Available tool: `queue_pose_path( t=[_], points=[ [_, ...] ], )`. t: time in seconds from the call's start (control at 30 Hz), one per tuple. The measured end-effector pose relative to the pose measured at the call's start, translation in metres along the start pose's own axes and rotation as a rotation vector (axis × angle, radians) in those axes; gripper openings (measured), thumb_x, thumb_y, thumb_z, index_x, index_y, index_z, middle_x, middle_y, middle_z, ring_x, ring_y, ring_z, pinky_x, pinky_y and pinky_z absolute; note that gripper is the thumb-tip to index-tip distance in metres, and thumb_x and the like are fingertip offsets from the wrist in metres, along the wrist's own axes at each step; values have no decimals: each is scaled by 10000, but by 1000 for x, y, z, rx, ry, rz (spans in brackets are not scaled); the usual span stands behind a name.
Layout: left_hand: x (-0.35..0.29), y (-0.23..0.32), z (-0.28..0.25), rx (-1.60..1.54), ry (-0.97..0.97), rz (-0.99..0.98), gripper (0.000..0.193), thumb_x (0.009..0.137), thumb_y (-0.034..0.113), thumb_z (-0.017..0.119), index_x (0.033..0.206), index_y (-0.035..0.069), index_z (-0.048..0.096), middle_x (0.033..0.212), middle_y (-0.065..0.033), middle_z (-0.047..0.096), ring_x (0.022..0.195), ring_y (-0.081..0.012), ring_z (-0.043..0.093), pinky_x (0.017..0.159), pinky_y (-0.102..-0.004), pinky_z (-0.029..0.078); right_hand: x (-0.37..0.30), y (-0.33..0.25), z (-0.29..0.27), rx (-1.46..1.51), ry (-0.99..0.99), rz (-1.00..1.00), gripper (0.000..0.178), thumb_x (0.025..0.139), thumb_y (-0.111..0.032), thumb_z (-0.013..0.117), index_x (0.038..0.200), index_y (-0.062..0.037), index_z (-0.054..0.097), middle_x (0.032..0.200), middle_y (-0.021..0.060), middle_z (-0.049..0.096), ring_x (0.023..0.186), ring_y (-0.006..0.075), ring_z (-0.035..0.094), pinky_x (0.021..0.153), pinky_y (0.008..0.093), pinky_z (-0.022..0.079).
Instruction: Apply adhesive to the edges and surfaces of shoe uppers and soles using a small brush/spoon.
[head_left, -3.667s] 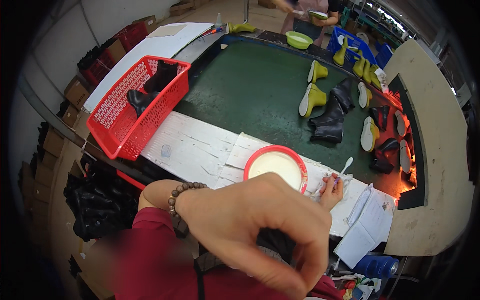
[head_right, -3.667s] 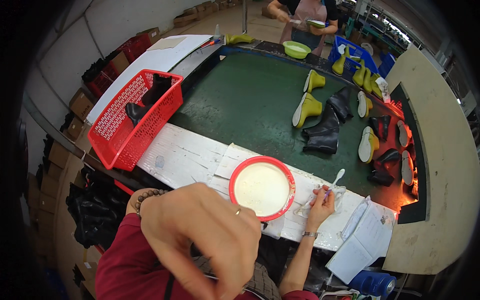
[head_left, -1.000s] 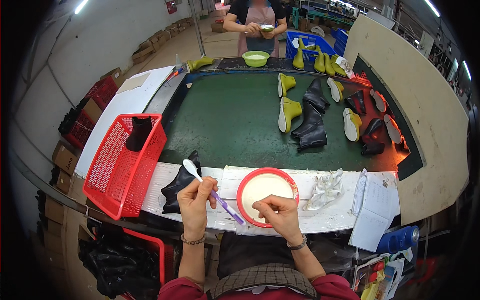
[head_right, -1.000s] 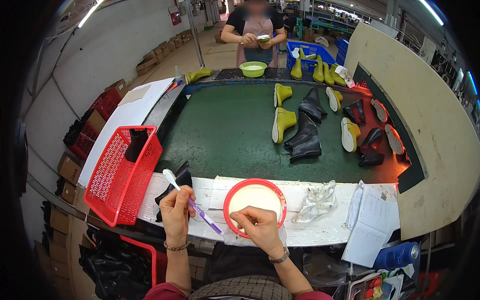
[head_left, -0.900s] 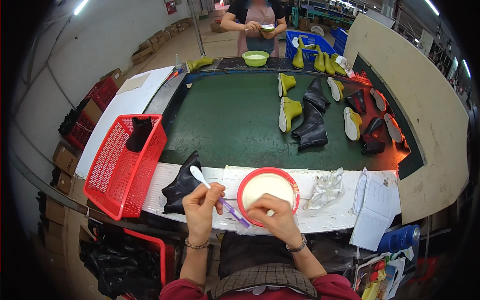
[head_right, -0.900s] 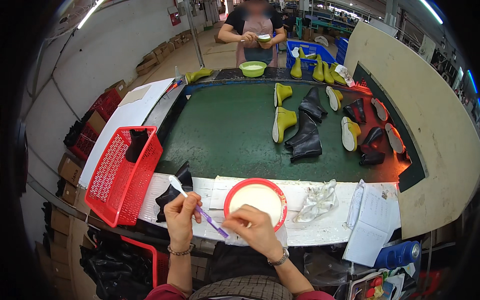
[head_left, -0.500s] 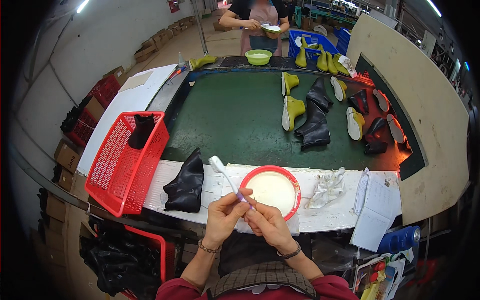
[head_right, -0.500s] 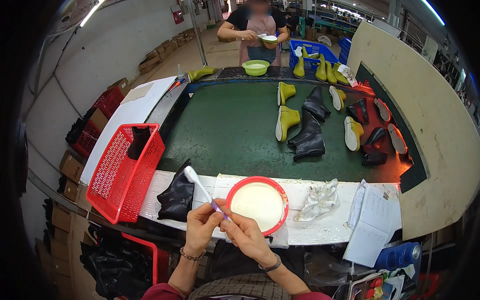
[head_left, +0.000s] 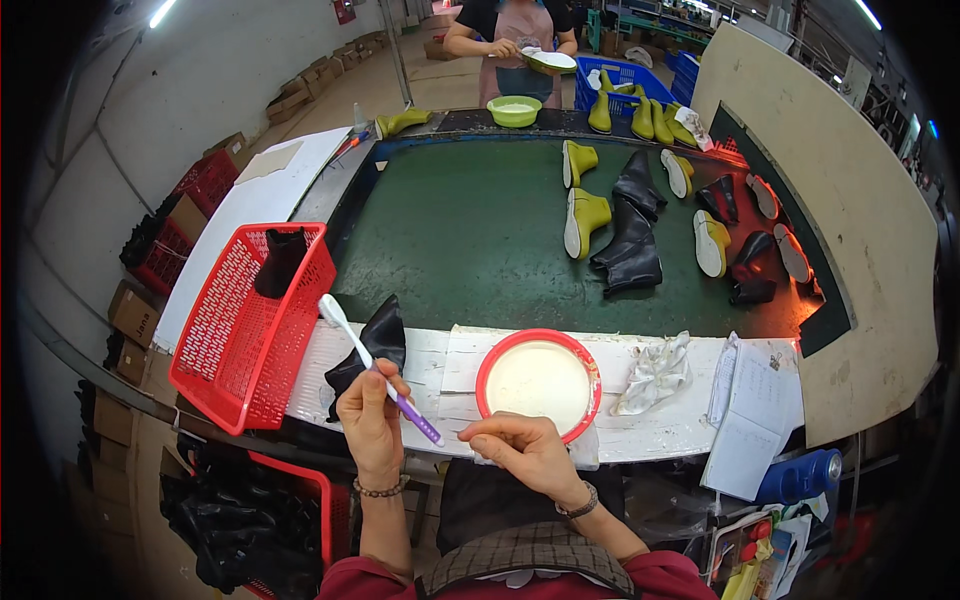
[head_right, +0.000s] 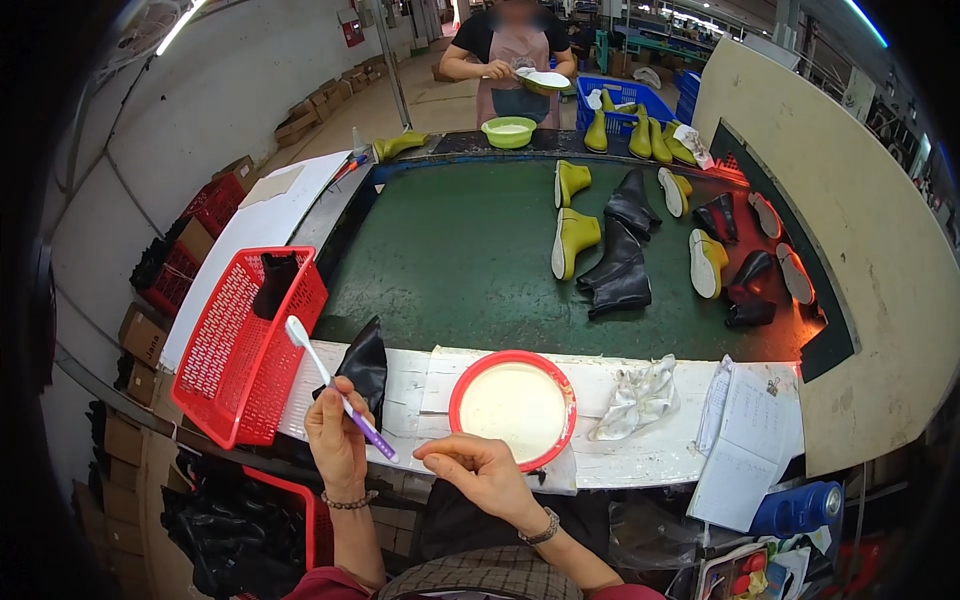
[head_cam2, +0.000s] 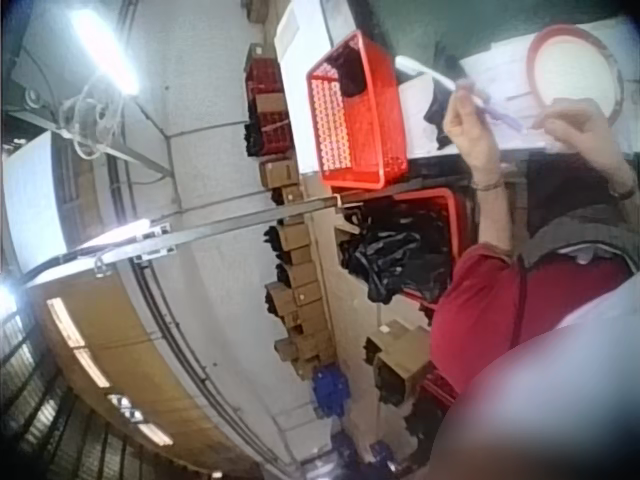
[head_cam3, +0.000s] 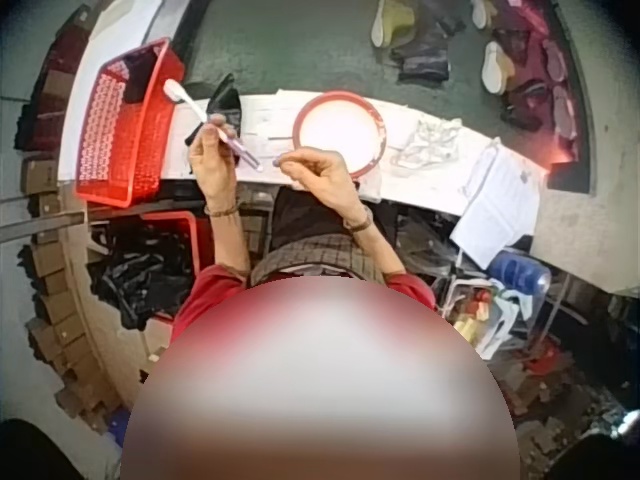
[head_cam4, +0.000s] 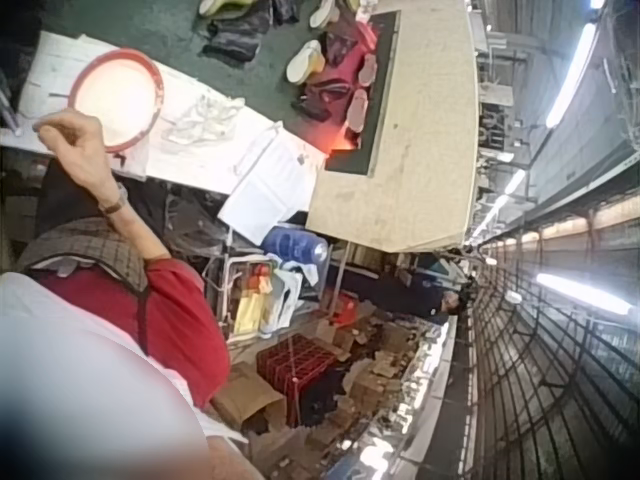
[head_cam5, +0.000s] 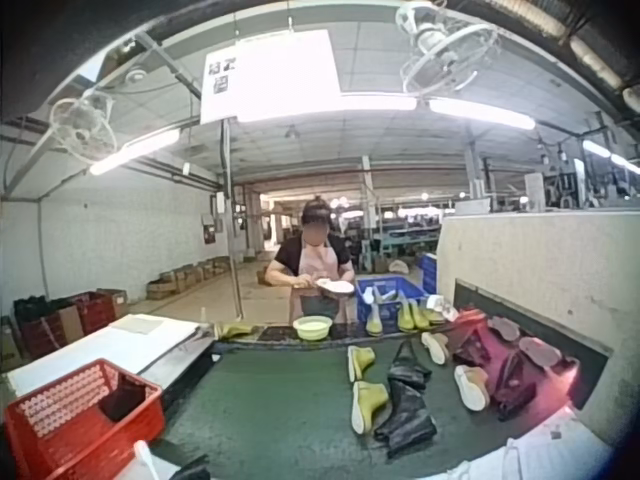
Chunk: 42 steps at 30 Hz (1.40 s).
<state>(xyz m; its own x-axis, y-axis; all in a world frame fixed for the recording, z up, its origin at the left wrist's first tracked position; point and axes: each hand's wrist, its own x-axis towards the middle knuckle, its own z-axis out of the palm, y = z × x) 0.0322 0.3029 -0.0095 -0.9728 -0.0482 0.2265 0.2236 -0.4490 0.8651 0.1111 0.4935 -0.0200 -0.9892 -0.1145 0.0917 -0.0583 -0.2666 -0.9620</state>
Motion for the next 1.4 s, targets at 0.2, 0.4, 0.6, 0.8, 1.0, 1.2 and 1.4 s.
queue_pose_path(
  t=[0.2,0.4,0.6,0.8,1.0,1.2,1.4],
  points=[
    [-13,-4,6,57,-116,-113,284,1067,244,572,1074,-33,637,772,-57,621,709,-148,623,648,-263,499,0,-3,3,-95,100,-10,127,837,-51,840,888,-13,730,780,-26,688,653,-2,556,557,173,416],
    [-19,-11,17,-6,-182,-228,246,1093,258,516,1057,24,586,687,8,495,564,-81,473,505,-223,360,-2,-9,8,-277,261,-174,341,716,-127,947,698,-65,612,636,-57,548,573,12,438,513,200,338],
    [-45,-24,32,-20,-384,-324,283,1061,270,585,1101,-3,646,728,7,569,538,-41,461,469,-197,315,1,3,-9,-320,245,-294,507,725,-239,947,645,-70,476,654,-44,476,564,40,382,504,220,326],
    [-61,-21,49,12,-456,-493,465,1109,332,443,1242,-64,648,909,-85,710,544,-73,544,446,-188,339,10,8,-16,-116,237,-194,607,672,-238,974,1037,-63,521,943,15,519,743,60,490,600,205,428],
    [-65,-12,53,150,-553,-564,480,1126,343,376,1292,6,675,625,-33,625,478,-17,384,469,-197,280,7,-13,-35,-142,189,-66,1042,579,-319,1013,1415,-62,448,1158,42,503,928,107,560,733,226,481],
    [-66,-7,41,132,-560,-579,347,1089,223,508,1249,-30,681,721,-69,679,496,-43,448,484,-188,357,1,-22,-58,-436,146,-190,1112,460,-401,1035,1385,-53,527,1173,37,568,984,126,575,805,276,488],
    [-57,-11,39,-61,-256,-424,397,1116,338,423,1299,23,581,901,-88,634,483,-89,447,435,-189,322,-3,-19,-84,-100,349,-394,162,834,55,751,883,-18,615,988,51,612,870,118,565,774,241,466]
  ],
)
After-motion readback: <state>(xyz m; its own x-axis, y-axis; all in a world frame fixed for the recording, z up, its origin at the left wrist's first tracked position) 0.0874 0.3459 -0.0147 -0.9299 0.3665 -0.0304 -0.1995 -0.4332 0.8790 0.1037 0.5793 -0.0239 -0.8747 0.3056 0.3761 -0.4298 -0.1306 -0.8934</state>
